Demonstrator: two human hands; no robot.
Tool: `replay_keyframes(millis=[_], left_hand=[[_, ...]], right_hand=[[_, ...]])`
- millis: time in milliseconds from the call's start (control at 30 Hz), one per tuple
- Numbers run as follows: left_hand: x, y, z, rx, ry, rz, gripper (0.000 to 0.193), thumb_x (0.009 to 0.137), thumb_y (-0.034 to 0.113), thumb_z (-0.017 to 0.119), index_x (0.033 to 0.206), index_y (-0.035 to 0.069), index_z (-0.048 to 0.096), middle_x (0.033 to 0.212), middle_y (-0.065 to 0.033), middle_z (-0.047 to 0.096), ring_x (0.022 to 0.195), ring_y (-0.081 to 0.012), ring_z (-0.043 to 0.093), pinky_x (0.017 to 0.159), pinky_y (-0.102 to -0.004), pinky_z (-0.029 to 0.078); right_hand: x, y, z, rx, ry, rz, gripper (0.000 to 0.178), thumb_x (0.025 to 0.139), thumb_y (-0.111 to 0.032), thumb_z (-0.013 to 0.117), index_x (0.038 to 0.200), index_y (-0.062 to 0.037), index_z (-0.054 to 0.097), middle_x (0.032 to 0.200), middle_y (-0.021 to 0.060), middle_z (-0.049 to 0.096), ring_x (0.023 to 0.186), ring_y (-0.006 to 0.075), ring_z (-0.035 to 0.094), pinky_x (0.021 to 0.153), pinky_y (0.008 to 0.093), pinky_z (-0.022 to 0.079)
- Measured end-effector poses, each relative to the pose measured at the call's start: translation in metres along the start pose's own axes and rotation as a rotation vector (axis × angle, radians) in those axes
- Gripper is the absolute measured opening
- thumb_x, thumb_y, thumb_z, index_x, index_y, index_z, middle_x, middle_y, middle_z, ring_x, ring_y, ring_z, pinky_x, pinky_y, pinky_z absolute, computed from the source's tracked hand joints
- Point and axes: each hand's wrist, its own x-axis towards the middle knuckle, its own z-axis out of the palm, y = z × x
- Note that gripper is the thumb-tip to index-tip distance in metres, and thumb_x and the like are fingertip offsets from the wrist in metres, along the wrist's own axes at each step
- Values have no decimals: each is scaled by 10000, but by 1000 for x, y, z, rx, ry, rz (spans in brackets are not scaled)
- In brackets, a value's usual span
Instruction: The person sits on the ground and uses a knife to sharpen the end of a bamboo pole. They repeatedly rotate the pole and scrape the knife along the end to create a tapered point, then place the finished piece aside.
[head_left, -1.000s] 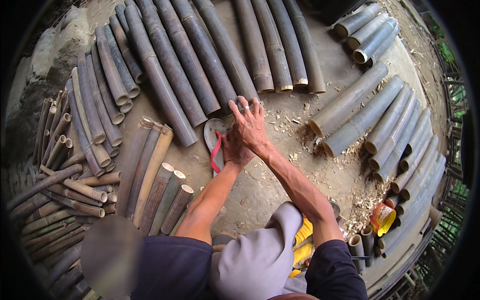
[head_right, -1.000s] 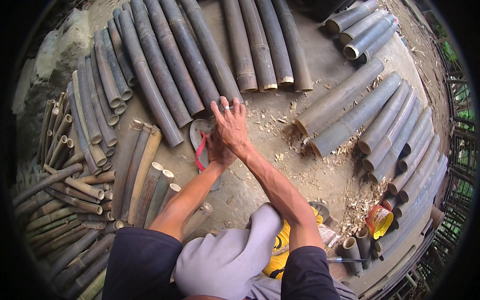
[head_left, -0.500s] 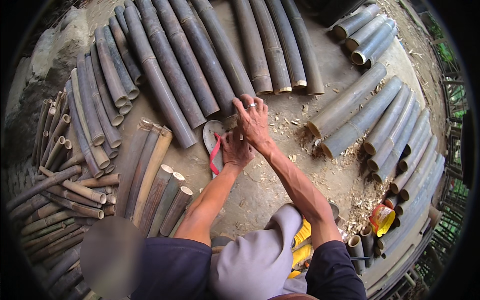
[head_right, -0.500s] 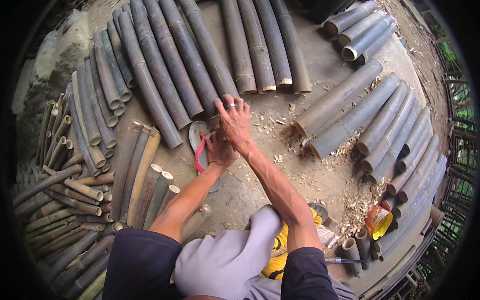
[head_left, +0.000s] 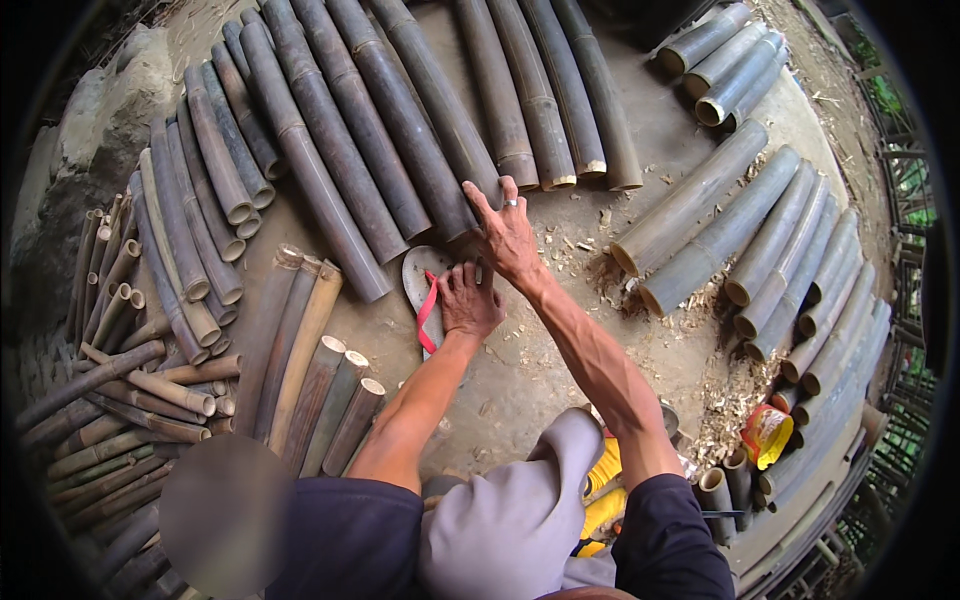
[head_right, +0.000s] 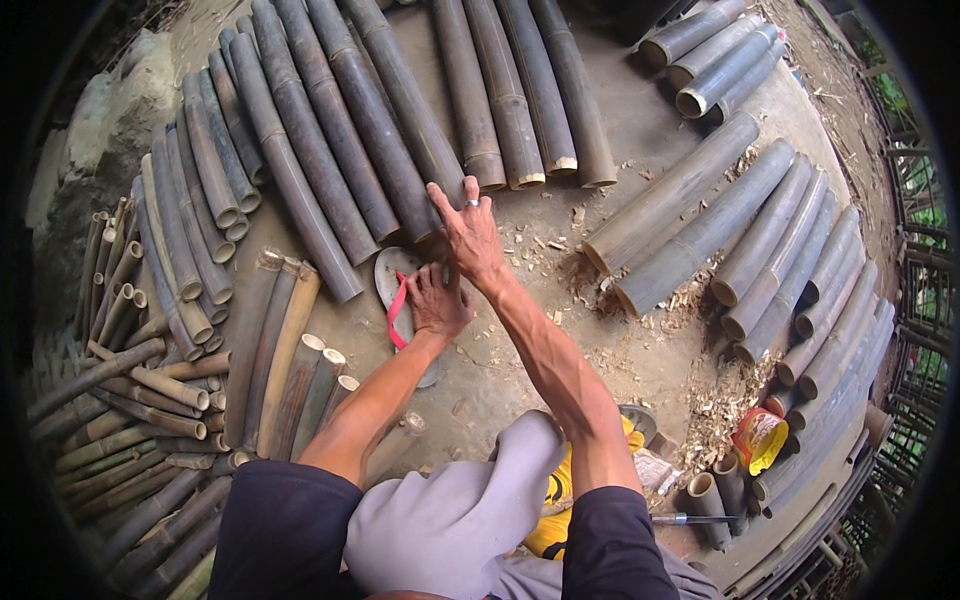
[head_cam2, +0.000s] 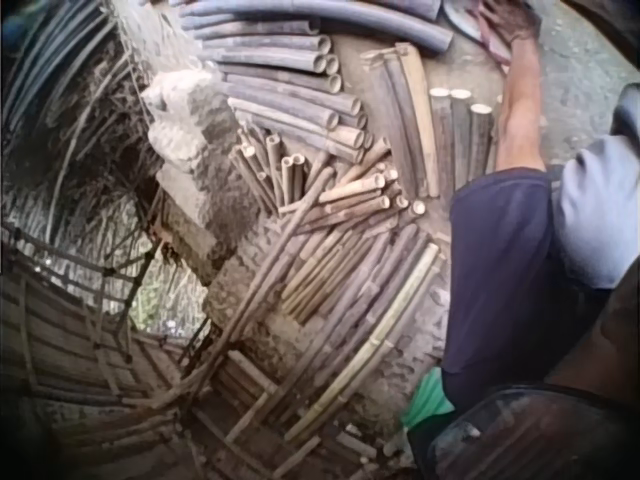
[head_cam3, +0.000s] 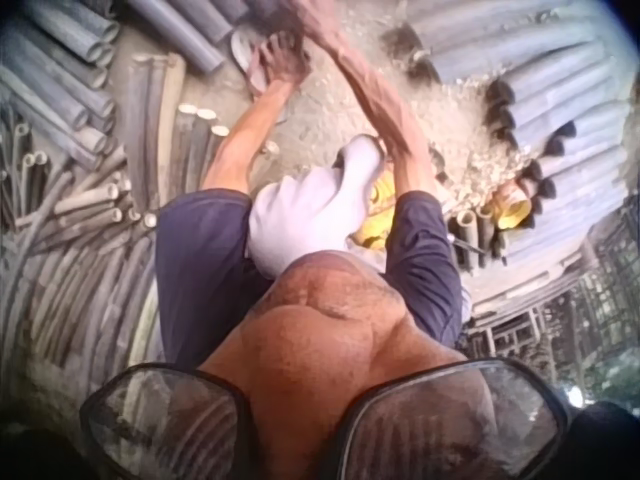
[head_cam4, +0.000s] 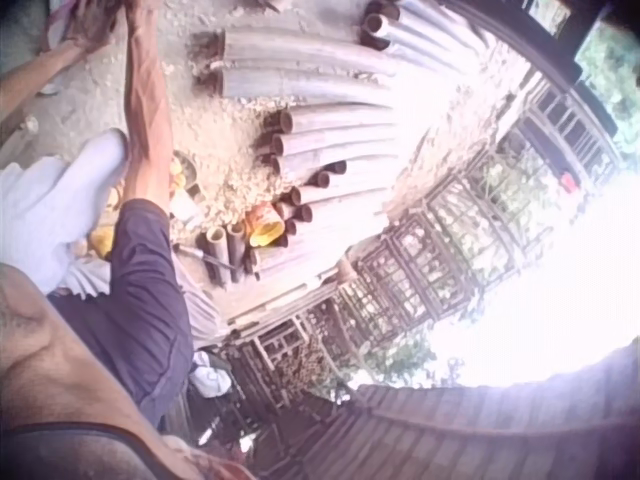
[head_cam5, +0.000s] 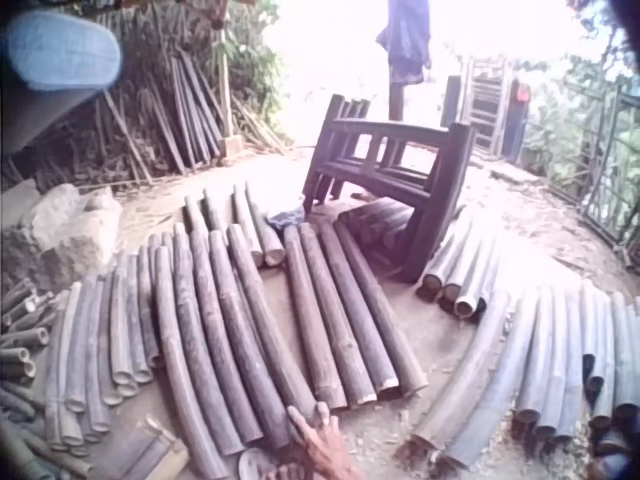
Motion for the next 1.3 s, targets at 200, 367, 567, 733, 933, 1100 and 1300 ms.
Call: replay_keyframes(millis=[200,367,567,733,933,1100,1300], left_hand=[[-4,-3,2,33,47,29,442,707,249,589,1110,74,542,1204,-171,527,1017,-316,501,899,-564,359],[2,3,-7,-209,-21,-85,362,737,259,594,1063,102,577,1168,-143,559,994,-321,533,867,-557,382],[-14,-10,3,-38,136,183,539,745,386,677,1149,53,548,1076,-145,595,1041,-343,535,902,-501,340],[-21,-18,12,-220,14,44,566,730,392,686,1154,48,538,1133,-134,589,1094,-333,522,928,-513,313],[-4,-27,33,-297,127,125,369,721,311,690,926,10,633,908,-159,660,902,-320,613,798,-433,427],[-16,-52,42,-517,332,-24,262,797,202,616,936,-19,633,897,-144,657,873,-270,617,799,-405,445],[-85,6,-4,-1649,41,-918,474,883,381,537,1190,22,499,1059,-139,562,956,-303,544,831,-403,449]], right_hand=[[-5,-23,-36,130,79,-68,777,644,-221,804,1338,-251,456,1305,250,273,1067,453,444,885,481,468],[-35,-20,-54,212,146,-94,738,633,-220,800,1305,-231,494,1259,261,294,1100,471,445,914,482,461],[-95,-26,-96,174,85,-4,738,639,-162,787,1306,-260,488,1241,263,305,930,448,547,851,466,501],[-162,-17,-114,135,67,109,765,633,-196,794,1316,-276,459,1230,268,339,975,443,542,829,460,508],[-235,-14,-129,133,146,162,810,583,-156,825,1300,-301,477,1217,232,364,972,433,577,835,450,531],[-279,-31,-126,227,145,211,786,599,-146,821,1285,-332,485,1217,234,374,970,445,593,817,442,552],[-321,-26,-119,311,47,424,739,654,-205,795,1308,-271,458,1213,203,449,905,418,617,802,445,529]])
